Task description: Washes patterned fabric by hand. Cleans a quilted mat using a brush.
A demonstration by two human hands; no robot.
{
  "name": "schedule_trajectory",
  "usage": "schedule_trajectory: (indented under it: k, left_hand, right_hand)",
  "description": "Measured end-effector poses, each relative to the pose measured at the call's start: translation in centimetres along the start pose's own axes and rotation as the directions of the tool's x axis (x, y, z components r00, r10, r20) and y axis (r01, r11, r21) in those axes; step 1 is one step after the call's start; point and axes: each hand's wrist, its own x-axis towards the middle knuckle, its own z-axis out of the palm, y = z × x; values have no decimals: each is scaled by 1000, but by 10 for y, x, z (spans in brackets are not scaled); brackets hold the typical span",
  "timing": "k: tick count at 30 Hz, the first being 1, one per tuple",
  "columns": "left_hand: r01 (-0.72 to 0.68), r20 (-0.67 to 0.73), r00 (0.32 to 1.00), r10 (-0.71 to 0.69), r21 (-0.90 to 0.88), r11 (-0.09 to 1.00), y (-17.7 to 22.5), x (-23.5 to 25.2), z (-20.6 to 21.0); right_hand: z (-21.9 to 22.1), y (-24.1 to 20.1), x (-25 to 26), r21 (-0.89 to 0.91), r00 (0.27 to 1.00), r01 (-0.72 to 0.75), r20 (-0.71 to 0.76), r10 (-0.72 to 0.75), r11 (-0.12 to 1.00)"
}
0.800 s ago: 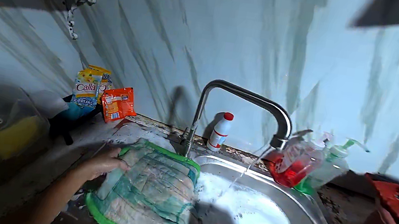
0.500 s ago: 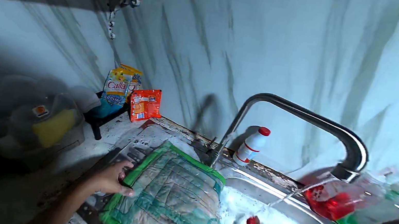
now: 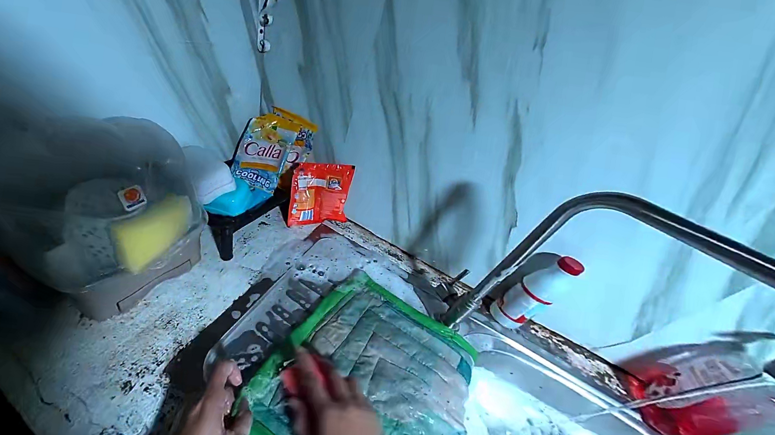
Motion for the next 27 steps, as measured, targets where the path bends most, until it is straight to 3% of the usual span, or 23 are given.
schedule_trajectory:
  k: [1, 2, 4, 5, 6, 7, 9, 10, 11, 12, 14, 16, 17, 19, 21, 22, 23, 25, 26, 27]
  left_hand:
    - [-20, -20, 1000, 20, -15, 1000, -4, -2, -1]
    - [-31, -23, 999, 30, -18, 999, -5, -4, -1]
    - [-51, -37, 998, 51, -11, 999, -8, -5, 0]
    - [-63, -52, 997, 63, -7, 998, -9, -8, 2]
    - [-81, -63, 995, 81, 0, 997, -11, -9, 4]
    - [-97, -71, 993, 98, 4, 995, -14, -8, 6]
    - [-105, -60, 993, 104, -7, 994, -16, -10, 7]
    - [-111, -58, 992, 110, -16, 994, -16, -12, 5]
    - [-127, -69, 990, 126, -17, 992, -17, -10, 4]
    - [-140, -84, 987, 137, -19, 990, -18, -9, 4]
    - [-139, -80, 987, 137, -16, 990, -18, -13, 5]
    - [-139, -70, 988, 138, -13, 990, -15, -14, 6]
    - [-147, -70, 987, 146, -12, 989, -15, -13, 6]
    - [-151, -63, 987, 149, -21, 988, -15, -14, 7]
    - [-154, -58, 987, 152, -32, 988, -15, -15, 6]
    - [-156, -59, 986, 154, -31, 987, -15, -15, 5]
    - [-157, -64, 986, 154, -33, 987, -15, -15, 6]
    - [-158, -64, 986, 155, -46, 986, -13, -15, 8]
    - [-156, -60, 986, 153, -47, 987, -13, -14, 7]
    - [-153, -50, 987, 151, -37, 988, -13, -13, 7]
  right_hand:
    - [-5, 30, 0, -49, 998, -60, -22, 59, 997]
    - [-20, 66, 2, -91, 977, -205, 46, 210, 975]
    - [-56, 131, 13, -196, 848, -471, 169, 503, 860]
    - [-68, 137, 16, -208, 789, -540, 212, 576, 816]
    - [-72, 119, 17, -168, 785, -549, 231, 575, 818]
    - [-67, 82, 16, -95, 835, -499, 212, 508, 861]
    - [-24, -4, 2, 33, 966, -258, 39, 257, 965]
    - [-1, -27, -6, 32, 986, -144, -81, 147, 989]
    - [10, -25, -7, -22, 982, -83, -174, 78, 996]
    - [6, -1, -5, -81, 980, -103, -177, 87, 991]
    - [-31, 73, -2, -158, 942, -319, 61, 331, 935]
    - [-57, 93, 10, -159, 845, -444, 253, 471, 882]
    - [-51, 70, 10, -110, 865, -428, 240, 442, 897]
    - [-12, 4, -5, -27, 978, -201, 50, 202, 979]
    - [9, -6, -11, -46, 990, -29, -136, 23, 999]
    - [3, 18, -6, -80, 989, -68, -136, 57, 994]
    - [-12, 52, 0, -122, 980, -196, -64, 189, 973]
    - [-48, 100, 20, -177, 863, -442, 183, 471, 879]
    - [-53, 96, 26, -162, 832, -477, 234, 503, 864]
    - [-46, 73, 23, -111, 866, -437, 216, 450, 893]
